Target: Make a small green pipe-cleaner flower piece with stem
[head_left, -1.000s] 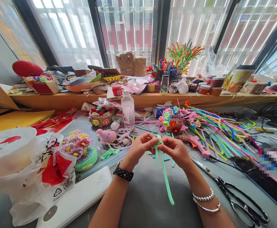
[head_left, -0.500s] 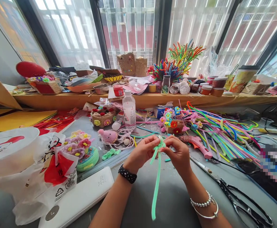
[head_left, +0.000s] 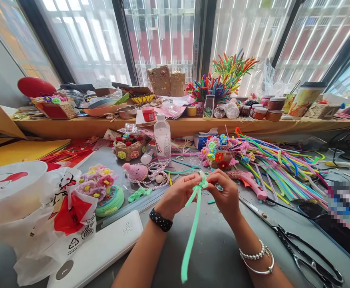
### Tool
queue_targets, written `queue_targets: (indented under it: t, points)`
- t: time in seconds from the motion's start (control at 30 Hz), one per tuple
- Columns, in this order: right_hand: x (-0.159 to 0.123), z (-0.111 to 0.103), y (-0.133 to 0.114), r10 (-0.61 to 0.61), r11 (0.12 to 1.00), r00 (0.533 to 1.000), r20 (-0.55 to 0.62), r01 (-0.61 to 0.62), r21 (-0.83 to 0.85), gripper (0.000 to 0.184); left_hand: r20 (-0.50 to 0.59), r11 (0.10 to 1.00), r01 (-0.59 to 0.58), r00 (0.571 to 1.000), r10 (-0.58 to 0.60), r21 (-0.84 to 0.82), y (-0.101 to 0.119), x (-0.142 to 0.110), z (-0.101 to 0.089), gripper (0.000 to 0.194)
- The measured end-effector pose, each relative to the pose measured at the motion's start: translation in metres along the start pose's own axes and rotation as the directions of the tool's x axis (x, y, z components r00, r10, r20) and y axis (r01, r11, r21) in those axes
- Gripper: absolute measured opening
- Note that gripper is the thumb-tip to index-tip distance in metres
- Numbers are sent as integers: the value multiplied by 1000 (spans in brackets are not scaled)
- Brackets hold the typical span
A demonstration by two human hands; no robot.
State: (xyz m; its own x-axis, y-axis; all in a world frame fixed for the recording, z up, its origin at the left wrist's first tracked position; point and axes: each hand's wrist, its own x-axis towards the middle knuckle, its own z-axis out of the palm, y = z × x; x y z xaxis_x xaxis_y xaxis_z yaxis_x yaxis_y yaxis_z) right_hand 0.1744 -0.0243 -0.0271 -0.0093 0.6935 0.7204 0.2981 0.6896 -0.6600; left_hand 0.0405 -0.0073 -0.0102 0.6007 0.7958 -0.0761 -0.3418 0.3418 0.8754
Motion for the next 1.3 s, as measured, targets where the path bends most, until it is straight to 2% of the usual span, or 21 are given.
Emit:
queue_targets:
  t: [0.37, 0.43, 0.53, 0.63, 0.7, 0.77, 0.83, 0.97, 1.17, 1.3]
  points:
    - [-3, -12, 5, -113, 974, 992, 47, 120, -194, 26, 164, 989, 151, 975, -149, 0, 1, -6, 0, 26]
    - [-2, -12, 6, -99, 971, 994, 40, 105, -215, 27, 125, 993, 114, 986, -114, 8, 1, -4, 0, 26]
    - [0, -11, 7, 15, 972, 1000, 19, -10, -236, 29, -62, 998, -16, 998, 20, 55, 2, -1, -1, 26]
    - [3, -10, 10, 158, 979, 987, 18, -154, -135, 31, -276, 972, -125, 945, 179, 200, 4, 2, -3, 28]
    - [5, -9, 12, 239, 971, 967, 85, -236, -43, 32, -338, 933, -167, 899, 277, 320, 4, 4, -4, 29]
    - [6, -8, 12, 275, 961, 945, 179, -277, -12, 28, -324, 884, -202, 877, 355, 422, 4, 4, -6, 28]
    - [6, -7, 11, 271, 962, 935, 228, -271, -32, 23, -276, 839, -218, 878, 392, 498, 3, 5, -7, 26]
    - [7, -5, 9, 261, 965, 938, 230, -251, -70, 22, -243, 790, -205, 881, 406, 578, 1, 6, -8, 27]
    - [5, -2, 12, 313, 950, 889, 334, -297, -101, 26, -215, 708, -210, 862, 460, 674, -1, 7, -9, 26]
    - [5, -3, 12, 301, 954, 889, 345, -276, -121, 24, -182, 676, -204, 872, 454, 708, 0, 6, -10, 25]
